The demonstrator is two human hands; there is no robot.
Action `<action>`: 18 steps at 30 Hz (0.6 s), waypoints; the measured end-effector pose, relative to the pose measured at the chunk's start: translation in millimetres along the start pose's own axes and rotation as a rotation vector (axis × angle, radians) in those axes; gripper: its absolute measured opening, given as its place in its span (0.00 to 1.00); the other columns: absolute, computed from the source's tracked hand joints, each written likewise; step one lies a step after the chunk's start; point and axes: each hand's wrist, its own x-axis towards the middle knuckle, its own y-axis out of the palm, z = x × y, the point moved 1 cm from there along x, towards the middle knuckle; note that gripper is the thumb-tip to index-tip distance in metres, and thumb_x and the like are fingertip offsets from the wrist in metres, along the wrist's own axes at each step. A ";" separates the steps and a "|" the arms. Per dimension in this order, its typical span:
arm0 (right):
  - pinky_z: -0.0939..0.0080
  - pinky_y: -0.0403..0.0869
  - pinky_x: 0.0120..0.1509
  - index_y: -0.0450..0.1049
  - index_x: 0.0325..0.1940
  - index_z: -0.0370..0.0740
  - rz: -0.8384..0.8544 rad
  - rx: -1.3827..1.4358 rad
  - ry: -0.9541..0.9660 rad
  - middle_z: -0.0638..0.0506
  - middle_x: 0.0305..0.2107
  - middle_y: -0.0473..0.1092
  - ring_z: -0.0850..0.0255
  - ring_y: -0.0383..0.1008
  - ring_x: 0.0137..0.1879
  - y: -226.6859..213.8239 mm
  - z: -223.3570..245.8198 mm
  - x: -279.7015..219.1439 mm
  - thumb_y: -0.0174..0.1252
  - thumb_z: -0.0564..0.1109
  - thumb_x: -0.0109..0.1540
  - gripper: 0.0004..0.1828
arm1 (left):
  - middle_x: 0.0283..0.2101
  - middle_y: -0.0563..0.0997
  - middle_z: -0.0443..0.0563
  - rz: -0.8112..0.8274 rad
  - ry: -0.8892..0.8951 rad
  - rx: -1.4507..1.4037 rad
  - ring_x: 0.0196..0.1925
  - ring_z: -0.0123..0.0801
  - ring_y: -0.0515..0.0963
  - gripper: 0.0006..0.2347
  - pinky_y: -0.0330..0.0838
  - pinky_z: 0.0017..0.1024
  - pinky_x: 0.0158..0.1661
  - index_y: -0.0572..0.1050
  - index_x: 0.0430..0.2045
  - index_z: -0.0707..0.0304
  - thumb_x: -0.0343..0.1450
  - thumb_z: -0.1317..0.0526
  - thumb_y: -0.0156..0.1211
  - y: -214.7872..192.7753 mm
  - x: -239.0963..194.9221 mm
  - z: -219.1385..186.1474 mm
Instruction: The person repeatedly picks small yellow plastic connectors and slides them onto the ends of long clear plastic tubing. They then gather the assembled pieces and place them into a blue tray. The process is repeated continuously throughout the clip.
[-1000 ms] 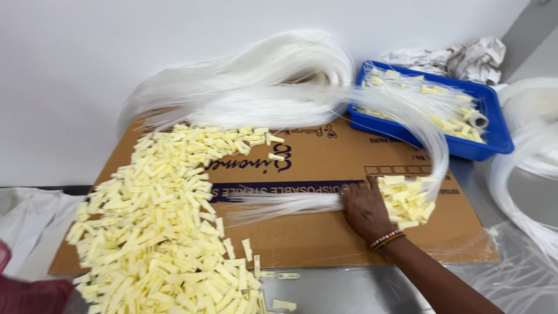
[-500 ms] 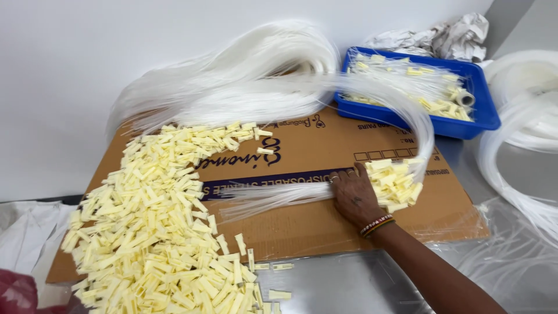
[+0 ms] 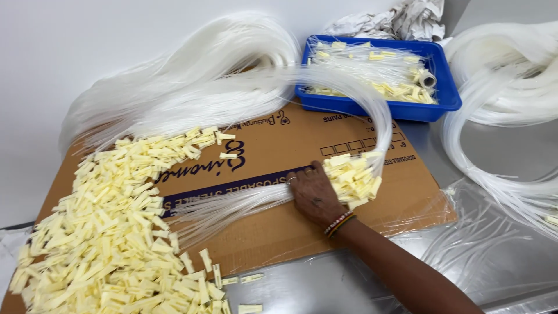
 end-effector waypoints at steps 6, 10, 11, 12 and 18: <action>0.40 0.57 0.68 0.74 0.47 0.32 -0.394 0.211 -0.152 0.35 0.46 0.74 0.45 0.74 0.57 -11.1 -0.7 -7.5 0.53 0.40 0.54 0.18 | 0.57 0.75 0.73 -0.024 0.040 -0.006 0.64 0.65 0.71 0.46 0.57 0.60 0.63 0.60 0.60 0.75 0.46 0.51 0.70 51.3 129.5 90.6; 0.34 0.53 0.80 0.74 0.50 0.32 0.014 0.029 -0.113 0.39 0.47 0.73 0.48 0.70 0.62 -16.9 -8.7 -25.8 0.54 0.39 0.60 0.15 | 0.37 0.82 0.63 0.588 -0.256 -0.276 0.43 0.53 0.82 0.37 0.71 0.53 0.51 0.58 0.66 0.70 0.63 0.57 0.70 107.3 150.0 96.3; 0.31 0.53 0.79 0.74 0.49 0.31 -0.065 -0.028 -0.165 0.38 0.49 0.72 0.48 0.69 0.65 -21.5 -10.3 -30.6 0.55 0.39 0.61 0.14 | 0.35 0.82 0.64 0.595 -0.321 -0.368 0.39 0.55 0.83 0.31 0.79 0.49 0.39 0.62 0.61 0.68 0.65 0.58 0.68 121.7 148.9 98.8; 0.31 0.53 0.79 0.74 0.49 0.31 -0.057 -0.035 -0.152 0.38 0.49 0.72 0.48 0.69 0.65 -34.1 -28.8 -48.2 0.55 0.39 0.61 0.14 | 0.35 0.82 0.64 0.598 -0.309 -0.380 0.39 0.55 0.83 0.31 0.79 0.49 0.39 0.62 0.61 0.68 0.65 0.58 0.68 130.3 144.9 105.1; 0.50 0.76 0.56 0.79 0.50 0.38 0.048 0.177 0.217 0.42 0.47 0.77 0.48 0.78 0.50 -91.9 -146.7 -174.8 0.58 0.37 0.62 0.13 | 0.32 0.83 0.66 0.587 -0.269 -0.362 0.38 0.57 0.83 0.19 0.77 0.51 0.37 0.73 0.41 0.66 0.68 0.49 0.67 139.6 140.5 122.7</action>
